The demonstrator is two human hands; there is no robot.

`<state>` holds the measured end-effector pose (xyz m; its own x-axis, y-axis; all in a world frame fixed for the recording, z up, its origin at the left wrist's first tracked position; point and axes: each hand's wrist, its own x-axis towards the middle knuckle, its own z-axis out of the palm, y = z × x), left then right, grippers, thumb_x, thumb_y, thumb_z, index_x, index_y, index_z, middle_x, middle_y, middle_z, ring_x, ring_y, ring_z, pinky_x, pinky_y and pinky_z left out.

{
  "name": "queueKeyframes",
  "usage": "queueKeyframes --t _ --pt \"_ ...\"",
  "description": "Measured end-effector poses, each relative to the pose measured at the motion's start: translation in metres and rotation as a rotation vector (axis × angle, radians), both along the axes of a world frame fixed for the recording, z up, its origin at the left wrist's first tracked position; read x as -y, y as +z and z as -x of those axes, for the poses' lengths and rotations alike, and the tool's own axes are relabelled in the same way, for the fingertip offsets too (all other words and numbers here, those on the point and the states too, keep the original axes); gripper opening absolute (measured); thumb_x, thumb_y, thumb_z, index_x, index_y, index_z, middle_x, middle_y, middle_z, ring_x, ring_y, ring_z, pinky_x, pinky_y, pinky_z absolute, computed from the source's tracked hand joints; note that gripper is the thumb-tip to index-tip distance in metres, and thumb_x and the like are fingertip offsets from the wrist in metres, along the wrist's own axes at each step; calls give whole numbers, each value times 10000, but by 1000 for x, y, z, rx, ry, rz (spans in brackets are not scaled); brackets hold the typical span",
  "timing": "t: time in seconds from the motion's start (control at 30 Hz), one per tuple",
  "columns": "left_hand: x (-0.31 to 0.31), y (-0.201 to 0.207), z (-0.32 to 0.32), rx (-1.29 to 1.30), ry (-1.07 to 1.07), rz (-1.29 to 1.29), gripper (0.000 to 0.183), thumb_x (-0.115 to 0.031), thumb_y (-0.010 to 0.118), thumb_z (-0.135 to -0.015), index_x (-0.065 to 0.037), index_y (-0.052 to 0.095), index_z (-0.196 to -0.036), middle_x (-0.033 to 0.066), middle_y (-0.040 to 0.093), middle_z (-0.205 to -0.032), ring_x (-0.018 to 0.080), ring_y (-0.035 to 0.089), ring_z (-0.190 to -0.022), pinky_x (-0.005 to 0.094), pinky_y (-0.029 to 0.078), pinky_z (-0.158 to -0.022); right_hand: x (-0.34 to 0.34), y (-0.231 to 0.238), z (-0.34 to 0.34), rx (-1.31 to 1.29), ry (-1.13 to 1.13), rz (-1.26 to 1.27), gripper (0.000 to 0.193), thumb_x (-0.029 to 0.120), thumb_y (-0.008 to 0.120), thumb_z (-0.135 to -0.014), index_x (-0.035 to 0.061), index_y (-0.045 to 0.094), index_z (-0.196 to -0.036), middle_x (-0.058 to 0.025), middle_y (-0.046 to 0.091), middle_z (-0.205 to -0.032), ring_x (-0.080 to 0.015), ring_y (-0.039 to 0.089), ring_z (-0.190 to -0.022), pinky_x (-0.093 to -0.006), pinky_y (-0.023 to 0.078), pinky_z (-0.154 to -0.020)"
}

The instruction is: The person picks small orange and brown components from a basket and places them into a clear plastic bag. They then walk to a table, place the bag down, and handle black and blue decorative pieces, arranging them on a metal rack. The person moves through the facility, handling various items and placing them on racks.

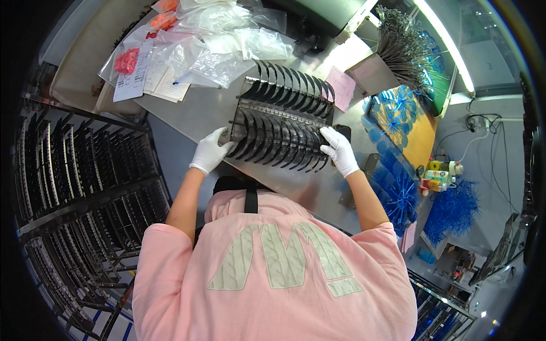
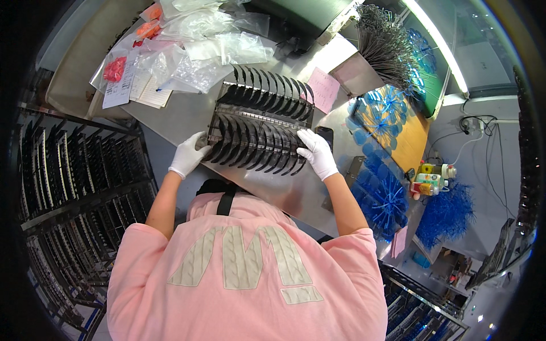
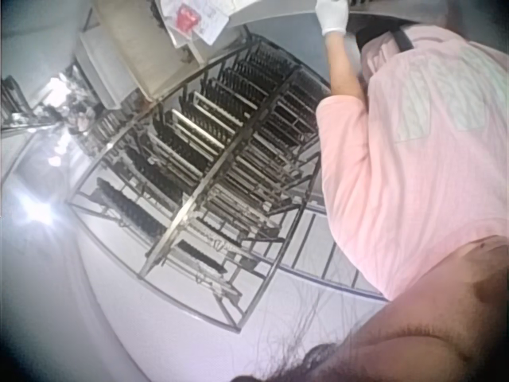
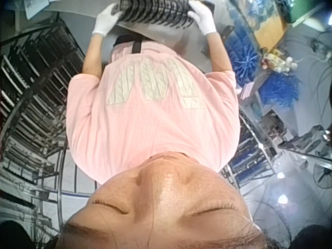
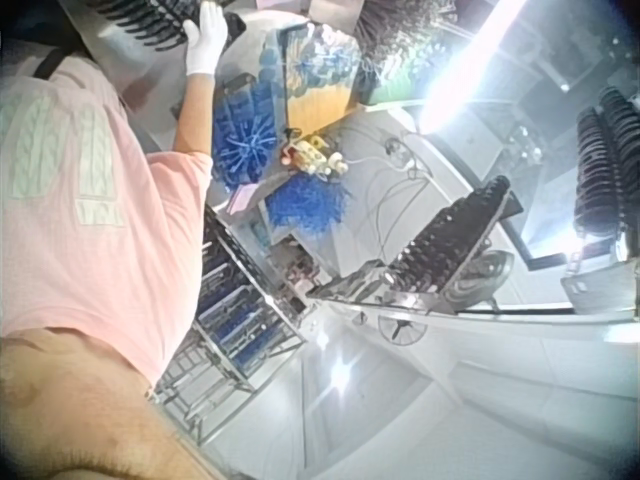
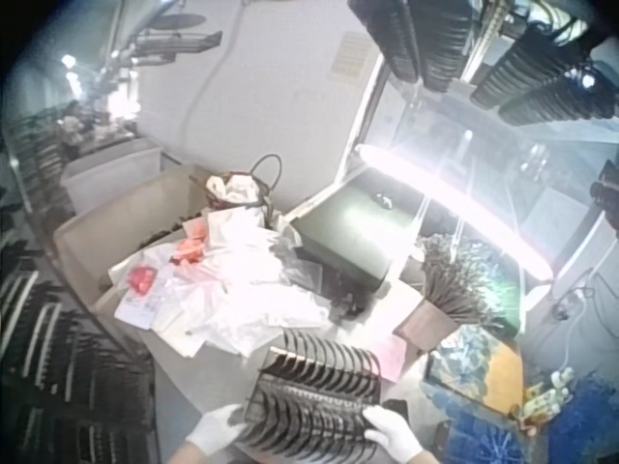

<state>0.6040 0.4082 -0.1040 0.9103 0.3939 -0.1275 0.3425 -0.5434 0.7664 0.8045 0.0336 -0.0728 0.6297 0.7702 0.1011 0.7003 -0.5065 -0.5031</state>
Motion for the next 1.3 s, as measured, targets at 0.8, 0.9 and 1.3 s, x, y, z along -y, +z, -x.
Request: queueKeyframes --t 0.8,0.9,1.3 --pt "18 -28 -9 162 -791 -908 417 -222 497 -984 -183 570 -1392 54 484 -1476 261 401 -1380 418 248 -1208 -40 56 102 -27 -270 226 275 263 737 -752 88 593 -595 -132 627 -691 -326 627 -714 -427 519 -692" --pt "72 -17 -26 511 -434 -448 394 -287 522 -965 -166 600 -1333 82 592 -1332 244 525 -1255 438 376 -1122 -72 100 148 229 58 18 219 241 731 -746 104 623 -613 -97 607 -663 -291 604 -649 -405 483 -624" --pt "8 29 204 151 840 1238 455 -197 594 -847 -127 559 -1295 93 649 -1093 274 622 -999 463 492 -913 -70 123 143 -124 378 -380 91 18 687 -732 84 646 -777 -45 711 -892 -268 641 -783 -380 504 -720"
